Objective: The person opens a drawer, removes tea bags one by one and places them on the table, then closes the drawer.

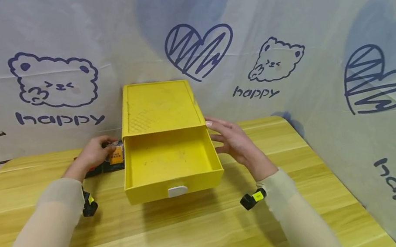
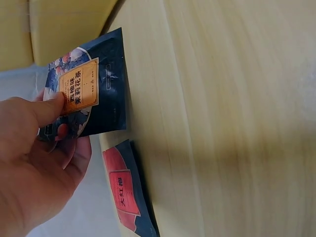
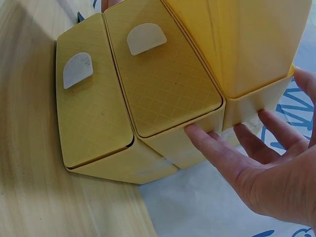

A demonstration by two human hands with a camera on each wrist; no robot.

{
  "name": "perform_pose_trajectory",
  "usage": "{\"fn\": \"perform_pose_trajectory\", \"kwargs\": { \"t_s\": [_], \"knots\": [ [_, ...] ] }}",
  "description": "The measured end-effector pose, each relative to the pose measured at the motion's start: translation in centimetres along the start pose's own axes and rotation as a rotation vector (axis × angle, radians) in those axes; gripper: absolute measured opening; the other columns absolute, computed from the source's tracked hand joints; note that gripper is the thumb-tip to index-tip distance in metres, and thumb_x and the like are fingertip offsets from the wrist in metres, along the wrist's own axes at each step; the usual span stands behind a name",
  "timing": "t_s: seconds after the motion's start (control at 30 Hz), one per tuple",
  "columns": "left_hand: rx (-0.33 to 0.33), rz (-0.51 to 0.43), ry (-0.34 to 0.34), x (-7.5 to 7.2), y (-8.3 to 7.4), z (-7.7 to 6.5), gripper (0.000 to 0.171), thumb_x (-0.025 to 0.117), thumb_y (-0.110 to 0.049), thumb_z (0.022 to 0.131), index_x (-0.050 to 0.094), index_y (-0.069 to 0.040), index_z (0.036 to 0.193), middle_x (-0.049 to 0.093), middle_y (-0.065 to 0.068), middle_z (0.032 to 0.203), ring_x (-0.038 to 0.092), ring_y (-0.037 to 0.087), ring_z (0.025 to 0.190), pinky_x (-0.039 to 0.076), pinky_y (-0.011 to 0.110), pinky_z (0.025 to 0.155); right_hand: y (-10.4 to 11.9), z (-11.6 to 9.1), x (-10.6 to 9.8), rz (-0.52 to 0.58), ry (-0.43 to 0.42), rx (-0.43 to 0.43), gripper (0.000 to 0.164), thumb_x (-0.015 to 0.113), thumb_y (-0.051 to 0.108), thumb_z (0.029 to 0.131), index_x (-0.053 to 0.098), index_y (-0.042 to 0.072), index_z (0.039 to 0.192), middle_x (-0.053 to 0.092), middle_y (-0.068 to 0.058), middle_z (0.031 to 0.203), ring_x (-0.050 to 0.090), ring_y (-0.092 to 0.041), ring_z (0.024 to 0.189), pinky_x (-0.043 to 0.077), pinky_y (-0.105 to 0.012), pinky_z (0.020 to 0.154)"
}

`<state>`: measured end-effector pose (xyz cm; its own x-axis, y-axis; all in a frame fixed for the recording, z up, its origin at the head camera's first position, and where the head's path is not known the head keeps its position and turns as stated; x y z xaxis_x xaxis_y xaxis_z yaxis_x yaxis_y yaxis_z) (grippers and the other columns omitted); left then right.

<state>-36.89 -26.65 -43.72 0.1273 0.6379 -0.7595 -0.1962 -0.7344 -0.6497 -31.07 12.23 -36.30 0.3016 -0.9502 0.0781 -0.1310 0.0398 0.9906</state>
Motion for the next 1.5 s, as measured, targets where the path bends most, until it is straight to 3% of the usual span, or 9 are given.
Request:
{"fn": "perform_pose_trajectory", "kwargs": {
  "t_s": [0.17,0.37,0.57,0.83,1.2,1.5],
  "knots": [
    [0.02,0.043,-0.032,0.3,0.2,0.5,0.029,0.05,-0.009,0.097,0.058,0.005,0.12,0.06,0.024,0.106,0.052,0.029,0.081,0.043,0.038,0.071,0.0,0.0,-0.1,-0.015,-0.006,-0.001,0.061,0.069,0.049,0.082,0.055,0.021,0.134,0.056,-0.002,0.132,0.059,-0.027,0.114,0.053,-0.046,0.084],
    [-0.064,0.044,-0.026,0.5,0.3,0.8,0.032,0.05,-0.014,0.097,0.057,0.005,0.122,0.059,0.024,0.107,0.052,0.031,0.085,0.045,0.04,0.072,0.0,0.0,-0.1,-0.011,-0.012,0.001,0.061,0.07,0.05,0.081,0.056,0.022,0.133,0.056,-0.001,0.132,0.059,-0.026,0.113,0.053,-0.046,0.085],
    [-0.14,0.071,-0.025,0.7,0.6,1.0,0.033,0.051,-0.016,0.096,0.056,0.004,0.121,0.058,0.024,0.11,0.051,0.034,0.091,0.045,0.046,0.082,-0.1,0.1,-0.1,-0.009,-0.013,0.005,0.062,0.071,0.05,0.079,0.057,0.022,0.132,0.056,0.0,0.132,0.058,-0.027,0.115,0.053,-0.046,0.085],
    [-0.193,0.15,-0.035,1.1,0.9,1.3,0.03,0.054,-0.019,0.095,0.059,0.001,0.118,0.059,0.02,0.104,0.052,0.033,0.087,0.045,0.045,0.078,0.0,0.0,-0.1,0.002,-0.017,0.005,0.062,0.071,0.049,0.08,0.055,0.021,0.134,0.055,-0.001,0.133,0.058,-0.028,0.115,0.053,-0.046,0.085],
    [-0.181,0.263,-0.079,1.5,1.4,1.4,0.024,0.058,-0.019,0.091,0.063,-0.002,0.108,0.062,0.016,0.097,0.053,0.031,0.082,0.045,0.045,0.07,0.1,-0.1,0.1,-0.01,0.004,-0.002,0.061,0.069,0.049,0.081,0.055,0.021,0.133,0.055,0.0,0.133,0.059,-0.026,0.114,0.053,-0.046,0.085],
    [-0.166,0.312,-0.07,1.8,1.7,1.6,0.023,0.059,-0.019,0.09,0.065,-0.002,0.105,0.063,0.017,0.098,0.053,0.032,0.082,0.045,0.045,0.069,0.1,-0.2,0.1,0.0,0.0,0.006,0.061,0.07,0.048,0.081,0.055,0.02,0.134,0.056,-0.001,0.132,0.059,-0.026,0.114,0.053,-0.046,0.085]
  ]
}}
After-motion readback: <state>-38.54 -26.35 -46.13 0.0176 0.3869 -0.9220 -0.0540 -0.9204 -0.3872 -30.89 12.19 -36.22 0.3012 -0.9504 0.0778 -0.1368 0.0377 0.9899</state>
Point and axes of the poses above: each hand's wrist, its own z-axis towards the middle knuckle, its own x-axis out of the palm, y = z × x, the point moved 3 cm from there along z, towards the middle knuckle
